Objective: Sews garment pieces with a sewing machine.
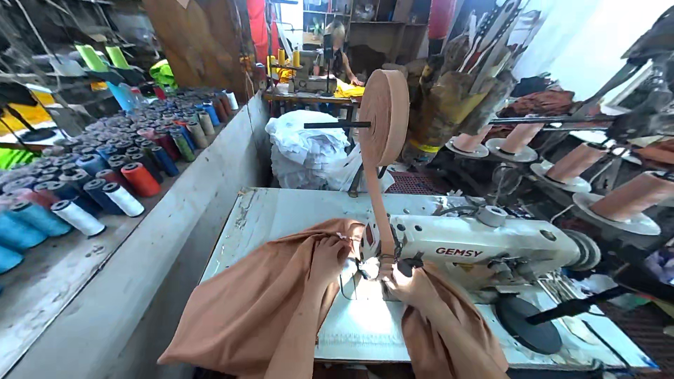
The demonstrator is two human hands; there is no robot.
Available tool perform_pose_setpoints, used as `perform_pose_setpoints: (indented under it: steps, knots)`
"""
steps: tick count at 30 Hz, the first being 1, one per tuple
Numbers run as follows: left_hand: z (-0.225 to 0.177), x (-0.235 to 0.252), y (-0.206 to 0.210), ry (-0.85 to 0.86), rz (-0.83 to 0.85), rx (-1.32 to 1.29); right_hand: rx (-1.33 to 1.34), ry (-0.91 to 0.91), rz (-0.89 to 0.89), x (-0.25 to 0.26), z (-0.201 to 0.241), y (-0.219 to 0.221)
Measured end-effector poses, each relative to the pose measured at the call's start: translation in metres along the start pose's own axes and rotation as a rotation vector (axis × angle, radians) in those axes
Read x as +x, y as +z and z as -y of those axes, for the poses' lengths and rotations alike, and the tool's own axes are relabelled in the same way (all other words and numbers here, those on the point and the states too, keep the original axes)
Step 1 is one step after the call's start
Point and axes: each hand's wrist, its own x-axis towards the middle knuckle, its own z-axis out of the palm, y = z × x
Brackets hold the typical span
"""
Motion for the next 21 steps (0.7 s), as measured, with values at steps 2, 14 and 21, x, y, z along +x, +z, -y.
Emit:
perform_pose_setpoints:
  steps: [2,14,21]
  knots:
    - [-0.002,0.013,0.004,-0.073,0.056,0.067,0.044,0.068,0.084,0.003,0.013,-0.002]
    - [-0.005,0.052,0.015,-0.106,0.079,0.011,0.092,0.269,0.198,0.013,0.031,0.025]
    - [-0.012,0.016,0.004,-0.039,-0.117,-0.264,-0.098,0.143,0.194,-0.003,0.027,0.014]
